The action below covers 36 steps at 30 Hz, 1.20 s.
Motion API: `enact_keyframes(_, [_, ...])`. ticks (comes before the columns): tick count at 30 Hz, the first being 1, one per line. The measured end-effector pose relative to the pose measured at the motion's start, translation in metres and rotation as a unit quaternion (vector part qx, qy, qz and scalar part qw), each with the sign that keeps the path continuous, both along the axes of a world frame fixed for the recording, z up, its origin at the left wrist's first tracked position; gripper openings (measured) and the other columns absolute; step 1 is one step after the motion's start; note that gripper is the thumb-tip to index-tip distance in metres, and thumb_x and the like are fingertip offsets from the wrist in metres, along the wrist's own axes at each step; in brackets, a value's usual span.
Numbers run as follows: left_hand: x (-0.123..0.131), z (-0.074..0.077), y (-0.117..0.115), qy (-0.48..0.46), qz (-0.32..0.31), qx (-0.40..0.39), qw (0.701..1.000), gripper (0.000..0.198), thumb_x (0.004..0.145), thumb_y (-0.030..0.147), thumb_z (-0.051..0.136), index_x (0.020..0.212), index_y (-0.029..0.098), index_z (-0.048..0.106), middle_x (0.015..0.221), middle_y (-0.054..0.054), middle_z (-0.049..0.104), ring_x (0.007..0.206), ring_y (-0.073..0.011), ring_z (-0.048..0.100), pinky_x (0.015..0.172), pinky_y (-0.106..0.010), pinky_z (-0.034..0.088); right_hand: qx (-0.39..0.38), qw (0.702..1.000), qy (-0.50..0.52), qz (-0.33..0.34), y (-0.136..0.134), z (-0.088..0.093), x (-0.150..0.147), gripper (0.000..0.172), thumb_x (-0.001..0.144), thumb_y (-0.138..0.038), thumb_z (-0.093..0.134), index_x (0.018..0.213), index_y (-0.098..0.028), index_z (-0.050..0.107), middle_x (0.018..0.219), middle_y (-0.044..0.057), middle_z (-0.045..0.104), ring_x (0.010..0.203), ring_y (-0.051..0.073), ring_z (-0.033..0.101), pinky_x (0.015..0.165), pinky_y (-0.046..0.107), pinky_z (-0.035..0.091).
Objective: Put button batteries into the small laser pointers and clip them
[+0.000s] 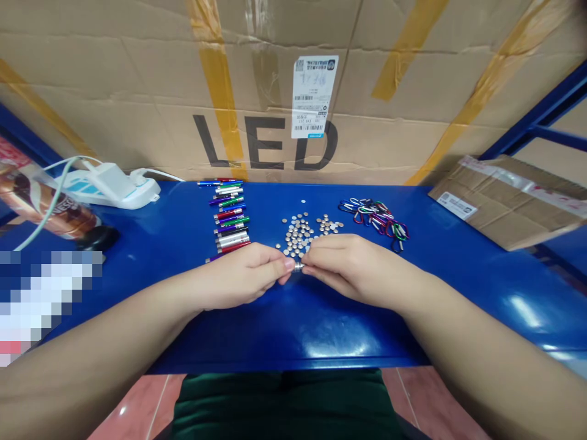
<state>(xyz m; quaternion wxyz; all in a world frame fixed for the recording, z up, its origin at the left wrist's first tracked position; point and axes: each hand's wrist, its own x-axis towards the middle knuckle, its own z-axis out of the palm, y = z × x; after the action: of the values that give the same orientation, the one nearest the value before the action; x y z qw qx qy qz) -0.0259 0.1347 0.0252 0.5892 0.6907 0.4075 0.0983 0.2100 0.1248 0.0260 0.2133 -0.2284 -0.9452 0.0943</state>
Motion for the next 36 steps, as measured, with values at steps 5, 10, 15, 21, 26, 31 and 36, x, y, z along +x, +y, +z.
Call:
enact_keyframes(5, [0.0006,0.0009,-0.0008,-0.078,0.045,-0.200,0.976,0.052,0.084,0.066,0.073,0.076,0.020,0.049,0.049,0.013,0.026,0.043,-0.0046,0.014,0.039,-0.016,0.017,0.091,0.995,-0.043,-0.011,-0.0021,-0.0020,0.0000,0.032,0.110,-0.022,0.045,0.086,-0.015,0.065,0.078,0.005,0.059,0.071,0.016,0.050,0.068,0.028,0.041])
enact_keyframes(10, [-0.0017,0.0008,0.0025,-0.057,0.033,-0.227,0.972,0.054,0.081,0.067,0.075,0.076,0.020,0.048,0.052,0.013,0.026,0.044,-0.0045,0.014,0.040,-0.017,0.014,0.071,0.997,-0.033,-0.011,-0.0011,-0.0031,-0.0017,0.030,0.110,-0.022,0.044,0.089,-0.015,0.064,0.081,0.006,0.060,0.073,0.017,0.052,0.071,0.029,0.042])
enact_keyframes(15, [-0.0040,-0.0051,0.0024,-0.012,0.020,0.124,0.992,0.037,0.100,0.053,0.054,0.095,0.018,0.064,0.071,0.002,0.054,0.060,-0.0126,0.048,0.055,-0.023,0.039,-0.084,0.996,0.021,-0.037,0.0016,-0.0023,-0.0057,0.026,0.108,-0.023,0.048,0.088,-0.016,0.062,0.079,0.002,0.060,0.070,0.014,0.053,0.069,0.026,0.041])
enact_keyframes(21, [-0.0051,-0.0046,0.0001,0.018,-0.039,0.363,0.931,0.026,0.105,0.035,0.047,0.099,0.019,0.067,0.087,-0.001,0.070,0.078,-0.0168,0.062,0.072,-0.028,0.043,-0.286,0.949,0.095,-0.092,0.0025,-0.0005,-0.0060,0.027,0.105,-0.029,0.052,0.085,-0.016,0.065,0.073,-0.001,0.061,0.067,0.012,0.054,0.063,0.023,0.040])
enact_keyframes(26, [-0.0030,-0.0014,-0.0014,0.003,-0.032,0.237,0.971,0.035,0.105,0.039,0.045,0.086,0.018,0.065,0.074,0.001,0.061,0.069,-0.0143,0.056,0.065,-0.025,0.042,-0.214,0.972,0.078,-0.052,0.0011,0.0010,-0.0044,0.025,0.105,-0.025,0.053,0.086,-0.016,0.066,0.075,0.000,0.063,0.068,0.012,0.055,0.066,0.024,0.042])
enact_keyframes(31, [0.0002,-0.0035,-0.0007,-0.056,0.004,-0.013,0.998,0.039,0.099,0.053,0.054,0.084,0.017,0.060,0.055,0.008,0.037,0.047,-0.0091,0.033,0.045,-0.021,0.029,-0.084,0.995,0.043,-0.010,-0.0004,0.0021,-0.0027,0.021,0.106,-0.019,0.052,0.094,-0.015,0.068,0.082,0.004,0.065,0.074,0.015,0.057,0.072,0.026,0.044])
enact_keyframes(36, [0.0014,-0.0072,0.0007,-0.109,0.013,-0.173,0.979,0.045,0.094,0.060,0.062,0.083,0.018,0.055,0.054,0.012,0.028,0.044,-0.0053,0.016,0.042,-0.018,0.019,-0.044,0.999,0.016,-0.001,-0.0003,0.0003,-0.0020,0.024,0.107,-0.021,0.050,0.092,-0.014,0.067,0.082,0.005,0.061,0.074,0.015,0.054,0.072,0.026,0.042])
